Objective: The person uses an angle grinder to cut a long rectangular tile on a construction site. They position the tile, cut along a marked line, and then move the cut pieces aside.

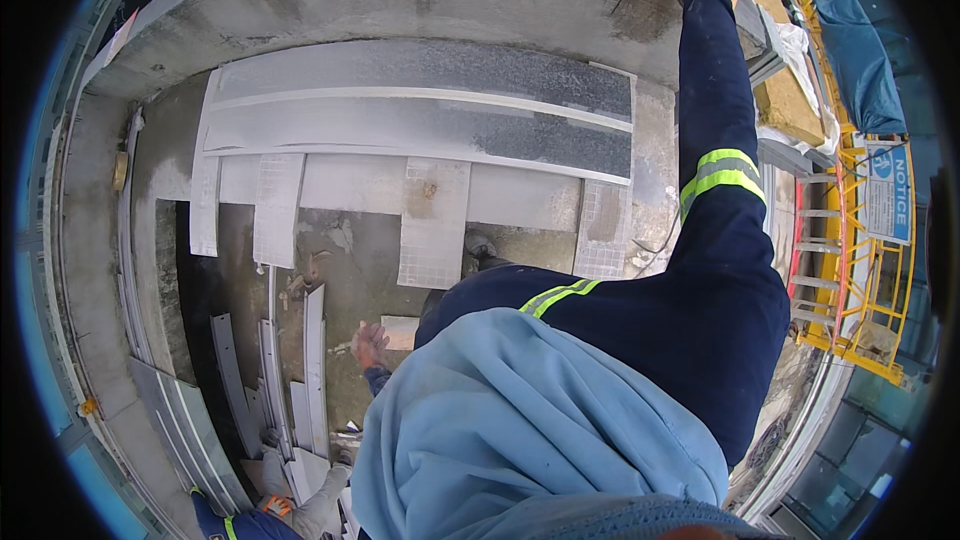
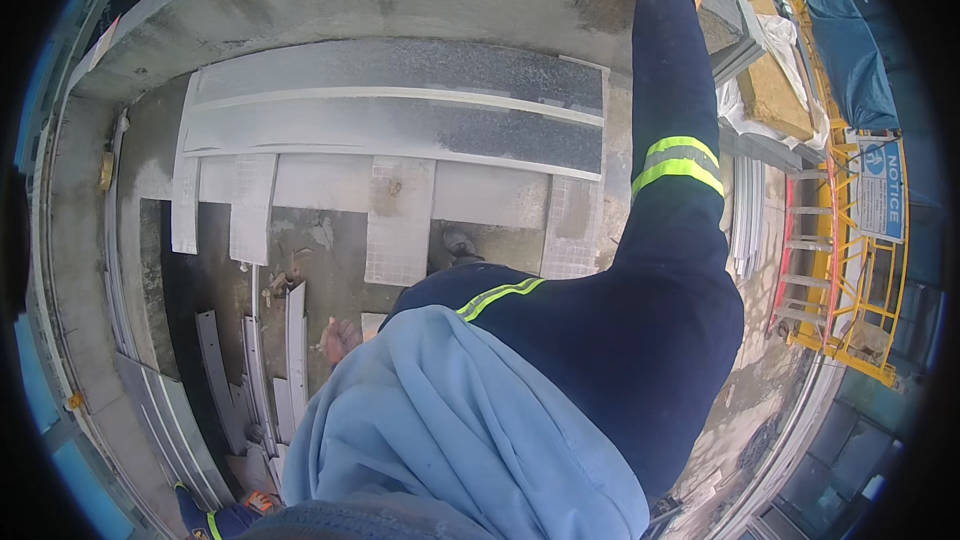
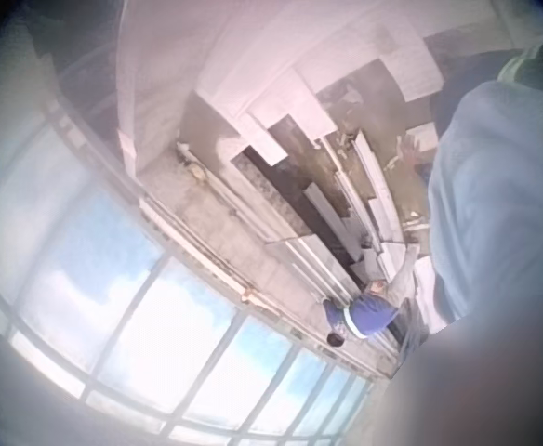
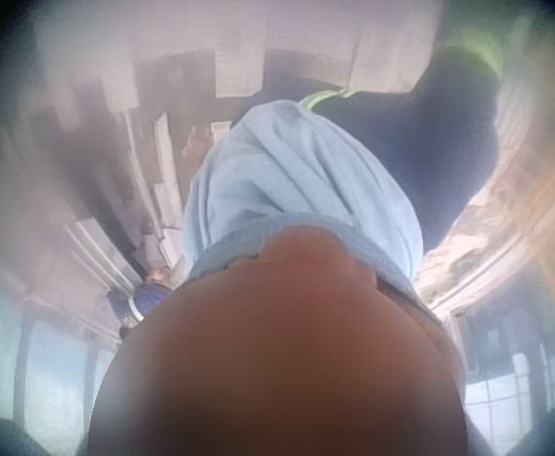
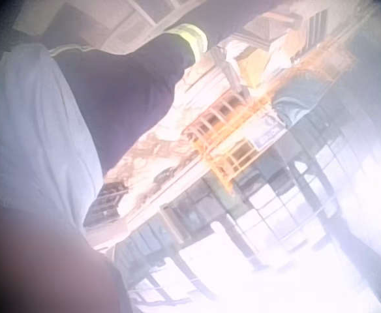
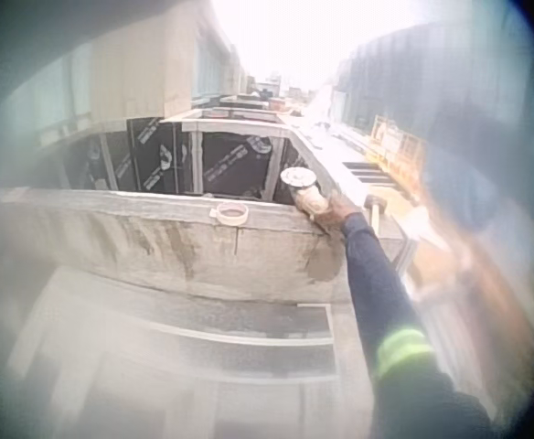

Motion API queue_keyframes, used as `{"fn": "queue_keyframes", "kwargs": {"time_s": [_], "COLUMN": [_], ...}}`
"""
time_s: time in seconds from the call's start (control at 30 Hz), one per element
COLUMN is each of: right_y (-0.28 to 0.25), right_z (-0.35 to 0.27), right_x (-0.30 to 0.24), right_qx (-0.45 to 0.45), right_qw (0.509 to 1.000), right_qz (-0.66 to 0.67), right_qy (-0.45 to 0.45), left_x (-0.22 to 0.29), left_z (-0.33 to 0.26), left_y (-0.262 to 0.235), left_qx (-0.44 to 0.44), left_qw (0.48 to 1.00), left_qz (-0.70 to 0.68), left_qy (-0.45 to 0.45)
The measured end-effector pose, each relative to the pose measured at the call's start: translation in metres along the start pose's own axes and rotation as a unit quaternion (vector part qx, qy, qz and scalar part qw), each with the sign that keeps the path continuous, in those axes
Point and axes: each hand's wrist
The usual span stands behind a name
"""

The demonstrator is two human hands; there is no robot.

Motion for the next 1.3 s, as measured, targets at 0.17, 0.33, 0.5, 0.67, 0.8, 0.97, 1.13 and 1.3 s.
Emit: {"fn": "queue_keyframes", "kwargs": {"time_s": [0.17, 0.33, 0.5, 0.67, 0.8, 0.97, 1.13, 1.3], "right_y": [-0.010, 0.006, 0.100, 0.223, 0.278, 0.294, 0.296, 0.308], "right_z": [-0.035, -0.124, -0.258, -0.391, -0.443, -0.452, -0.439, -0.435], "right_x": [-0.008, -0.023, -0.024, -0.029, -0.040, -0.056, -0.068, -0.082], "right_qx": [0.160, 0.306, -0.097, -0.321, -0.248, -0.173, -0.084, -0.026], "right_qw": [0.980, 0.935, 0.952, 0.671, 0.498, 0.427, 0.397, 0.334], "right_qz": [-0.088, -0.001, 0.281, 0.542, 0.666, 0.733, 0.762, 0.794], "right_qy": [-0.074, -0.182, 0.073, 0.392, 0.497, 0.501, 0.505, 0.508], "left_x": [0.055, 0.116, 0.198, 0.264, 0.289, 0.296, 0.296, 0.304], "left_z": [-0.015, -0.014, 0.028, 0.081, 0.103, 0.107, 0.116, 0.121], "left_y": [0.028, 0.069, 0.128, 0.206, 0.255, 0.297, 0.319, 0.331], "left_qx": [-0.142, -0.180, -0.288, -0.273, -0.265, -0.252, -0.206, -0.200], "left_qw": [0.987, 0.966, 0.921, 0.938, 0.946, 0.960, 0.971, 0.967], "left_qz": [-0.067, -0.152, -0.219, -0.188, -0.181, -0.120, -0.118, -0.160], "left_qy": [0.047, 0.105, 0.146, 0.102, 0.038, 0.032, 0.016, 0.002]}}
Point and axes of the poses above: each hand's wrist, its own z-axis towards the middle knuckle, its own y-axis out of the palm, x = y × z
